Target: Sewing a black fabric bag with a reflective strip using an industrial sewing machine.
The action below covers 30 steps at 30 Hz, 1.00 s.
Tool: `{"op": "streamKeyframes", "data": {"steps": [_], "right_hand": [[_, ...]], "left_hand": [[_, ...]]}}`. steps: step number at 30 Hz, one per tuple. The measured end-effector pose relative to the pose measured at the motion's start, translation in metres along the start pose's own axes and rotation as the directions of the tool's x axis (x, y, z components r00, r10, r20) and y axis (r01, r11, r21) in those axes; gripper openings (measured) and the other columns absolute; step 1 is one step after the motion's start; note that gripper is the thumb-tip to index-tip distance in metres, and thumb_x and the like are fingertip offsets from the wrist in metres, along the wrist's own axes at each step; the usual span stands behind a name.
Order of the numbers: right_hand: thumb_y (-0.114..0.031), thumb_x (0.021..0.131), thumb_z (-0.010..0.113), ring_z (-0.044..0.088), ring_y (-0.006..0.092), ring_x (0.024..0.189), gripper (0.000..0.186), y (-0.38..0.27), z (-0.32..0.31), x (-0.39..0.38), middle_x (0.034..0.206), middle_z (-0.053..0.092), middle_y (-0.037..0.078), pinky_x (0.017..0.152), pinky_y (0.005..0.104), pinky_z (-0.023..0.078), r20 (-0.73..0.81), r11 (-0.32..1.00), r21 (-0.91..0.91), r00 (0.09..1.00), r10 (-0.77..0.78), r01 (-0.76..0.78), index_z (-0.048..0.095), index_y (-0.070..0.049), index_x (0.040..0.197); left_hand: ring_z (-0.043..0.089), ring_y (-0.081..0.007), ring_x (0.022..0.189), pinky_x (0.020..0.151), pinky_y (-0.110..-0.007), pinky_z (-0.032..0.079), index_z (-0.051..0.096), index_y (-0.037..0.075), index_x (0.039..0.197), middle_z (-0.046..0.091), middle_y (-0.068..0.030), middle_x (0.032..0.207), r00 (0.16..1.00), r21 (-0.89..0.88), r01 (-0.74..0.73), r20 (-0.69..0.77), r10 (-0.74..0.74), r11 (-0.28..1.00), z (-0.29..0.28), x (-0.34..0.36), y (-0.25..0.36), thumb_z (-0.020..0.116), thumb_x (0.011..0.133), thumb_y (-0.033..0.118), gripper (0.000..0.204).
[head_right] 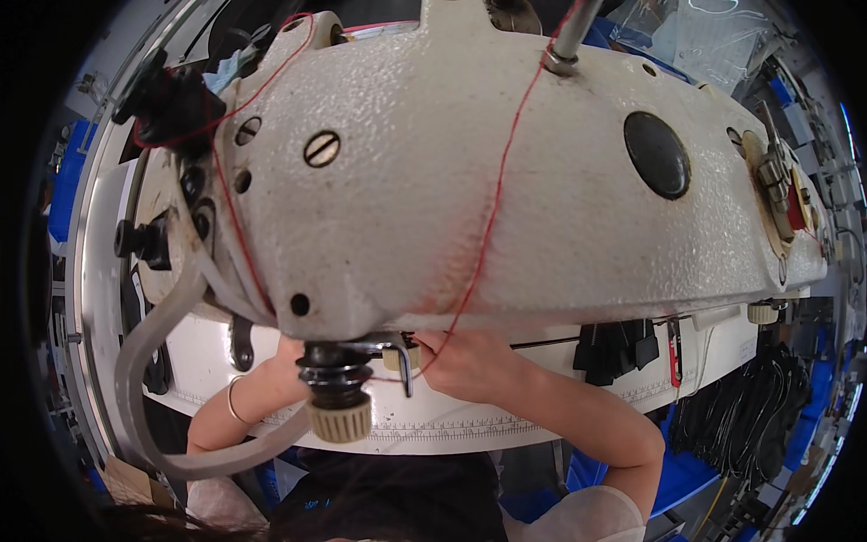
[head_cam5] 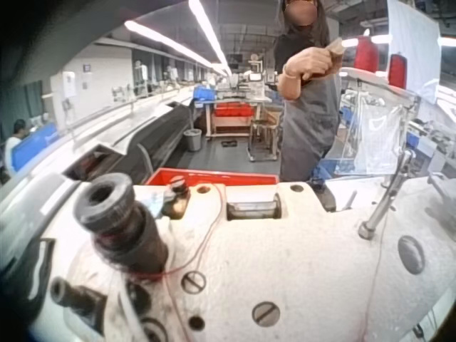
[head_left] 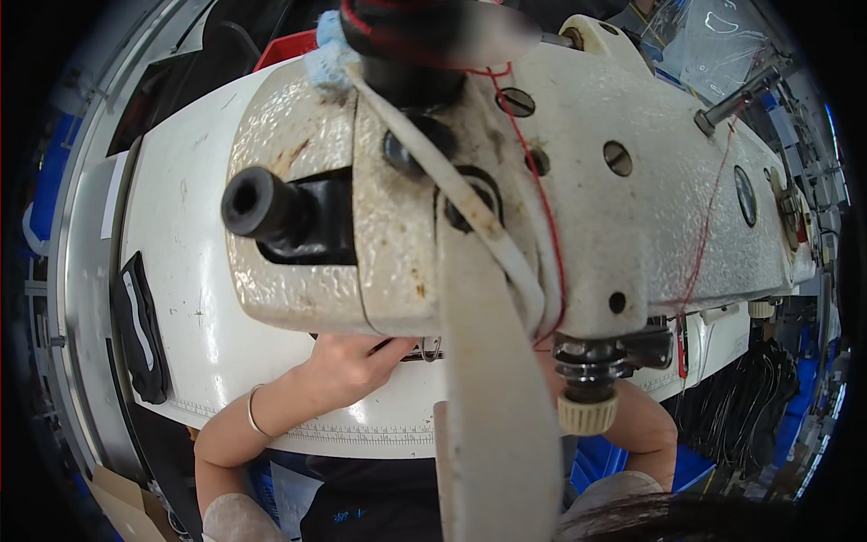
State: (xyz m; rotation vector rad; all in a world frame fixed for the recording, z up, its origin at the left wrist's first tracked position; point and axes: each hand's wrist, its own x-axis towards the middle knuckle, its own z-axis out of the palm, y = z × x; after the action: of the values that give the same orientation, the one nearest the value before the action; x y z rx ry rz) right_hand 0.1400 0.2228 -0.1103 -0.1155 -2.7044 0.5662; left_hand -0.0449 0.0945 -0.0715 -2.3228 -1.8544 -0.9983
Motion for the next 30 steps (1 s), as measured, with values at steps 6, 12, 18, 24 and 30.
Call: {"op": "streamKeyframes", "data": {"steps": [6,12,18,24,30], "right_hand": [[-0.006,0.072,0.059,0.062,0.0191,0.059,0.011,0.001,-0.002,-0.001,0.087,0.065,0.010,0.042,0.0343,0.047,-0.005,0.994,-0.072,0.997,-0.083,0.083,0.066,-0.004,0.081],[-0.008,0.075,0.055,0.062,0.0218,0.063,0.019,0.002,0.000,0.005,0.087,0.063,0.008,0.051,0.0364,0.049,-0.070,0.930,0.289,0.964,0.258,-0.227,0.064,-0.005,0.092],[-0.011,0.078,0.057,0.063,0.0240,0.075,0.020,0.021,-0.020,0.005,0.089,0.064,0.007,0.066,0.0365,0.051,-0.025,0.935,0.193,0.951,0.309,-0.299,0.063,-0.008,0.097],[-0.013,0.078,0.059,0.063,0.0248,0.080,0.022,-0.001,-0.030,-0.002,0.092,0.065,0.007,0.071,0.0355,0.050,0.003,0.972,0.109,0.977,0.211,-0.211,0.063,-0.009,0.099],[-0.015,0.072,0.065,0.064,0.0235,0.078,0.029,-0.005,0.000,0.017,0.090,0.065,0.006,0.068,0.0350,0.051,-0.046,0.958,0.270,0.992,0.114,-0.098,0.064,-0.012,0.101]], "left_hand": [[0.063,-0.0246,0.083,0.071,-0.035,0.052,0.069,0.000,0.084,0.066,-0.0093,0.089,0.999,-0.049,0.002,0.053,0.001,0.999,-0.002,-0.001,0.002,0.066,0.057,-0.002,0.027],[0.062,-0.0231,0.083,0.072,-0.035,0.050,0.070,0.001,0.084,0.065,-0.0076,0.091,0.997,-0.017,-0.016,0.072,0.018,1.000,-0.006,0.002,0.003,0.067,0.057,0.000,0.027],[0.060,-0.0202,0.083,0.065,-0.032,0.050,0.068,0.000,0.091,0.062,-0.0059,0.092,0.995,0.068,-0.076,0.073,0.071,0.995,-0.012,0.008,0.006,0.064,0.057,0.003,0.034],[0.059,-0.0206,0.083,0.064,-0.030,0.049,0.067,-0.002,0.091,0.059,-0.0066,0.092,0.991,0.078,-0.099,0.095,0.092,0.992,-0.014,0.011,0.006,0.064,0.058,0.003,0.034],[0.059,-0.0230,0.083,0.070,-0.036,0.049,0.067,-0.001,0.086,0.061,-0.0080,0.089,0.993,0.062,-0.070,0.096,0.064,0.996,-0.011,0.010,0.001,0.065,0.060,0.002,0.026]]}}
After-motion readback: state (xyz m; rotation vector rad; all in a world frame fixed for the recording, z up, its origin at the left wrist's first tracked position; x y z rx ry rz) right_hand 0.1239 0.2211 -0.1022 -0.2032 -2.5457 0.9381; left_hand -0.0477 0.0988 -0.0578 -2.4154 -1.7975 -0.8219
